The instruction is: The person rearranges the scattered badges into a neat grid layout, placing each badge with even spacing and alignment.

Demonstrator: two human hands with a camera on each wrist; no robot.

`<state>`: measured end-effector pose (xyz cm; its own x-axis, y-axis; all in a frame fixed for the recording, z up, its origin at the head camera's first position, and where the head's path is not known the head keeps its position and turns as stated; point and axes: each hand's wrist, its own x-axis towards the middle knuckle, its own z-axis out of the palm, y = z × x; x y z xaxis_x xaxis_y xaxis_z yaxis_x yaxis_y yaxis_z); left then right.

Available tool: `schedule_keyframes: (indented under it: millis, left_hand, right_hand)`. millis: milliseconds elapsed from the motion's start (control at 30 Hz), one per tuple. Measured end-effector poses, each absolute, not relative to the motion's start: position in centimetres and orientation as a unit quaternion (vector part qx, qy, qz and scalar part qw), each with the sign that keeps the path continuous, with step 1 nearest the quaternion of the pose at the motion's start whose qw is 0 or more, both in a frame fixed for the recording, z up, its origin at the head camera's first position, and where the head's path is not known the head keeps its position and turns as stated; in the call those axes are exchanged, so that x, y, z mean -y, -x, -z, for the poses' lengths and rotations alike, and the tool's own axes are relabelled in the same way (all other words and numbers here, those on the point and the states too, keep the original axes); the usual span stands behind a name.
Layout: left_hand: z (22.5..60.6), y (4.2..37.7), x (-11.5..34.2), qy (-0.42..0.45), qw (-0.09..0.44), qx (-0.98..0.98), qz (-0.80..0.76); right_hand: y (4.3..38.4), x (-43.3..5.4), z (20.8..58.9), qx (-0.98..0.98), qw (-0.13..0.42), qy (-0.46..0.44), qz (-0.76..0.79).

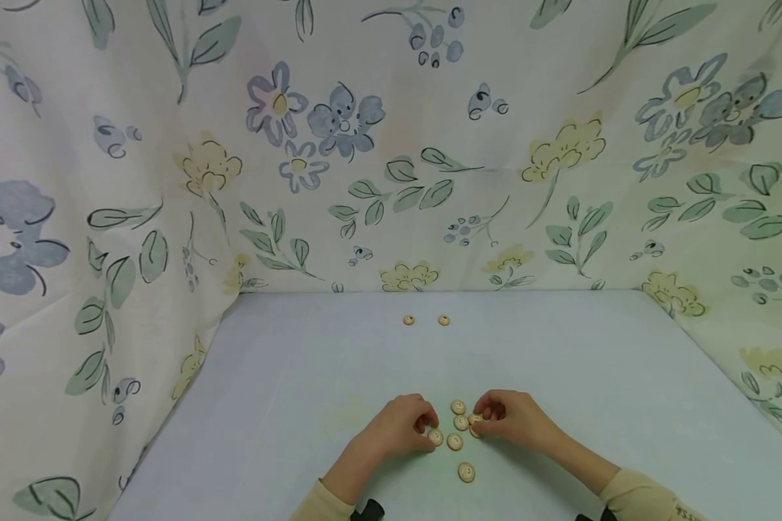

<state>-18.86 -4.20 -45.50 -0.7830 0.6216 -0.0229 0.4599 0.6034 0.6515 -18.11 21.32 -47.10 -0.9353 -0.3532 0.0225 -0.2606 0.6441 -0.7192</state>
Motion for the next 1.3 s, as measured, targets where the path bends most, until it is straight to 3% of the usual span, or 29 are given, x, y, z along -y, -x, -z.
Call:
schedule_keyframes:
  millis: [733, 1300]
  left_hand:
    - [45.4, 18.8, 4.3, -0.310, 0.115, -0.889, -0.315]
    - [45.8, 18.9, 4.4, -0.305, 0.111, -0.890, -0.320]
  right_hand:
    - [18.5, -21.6, 47.2, -0.901, 0.035, 0.171, 0.397]
    - [21.8, -23.0, 47.9, -0.918, -0.019, 0.118, 0.379]
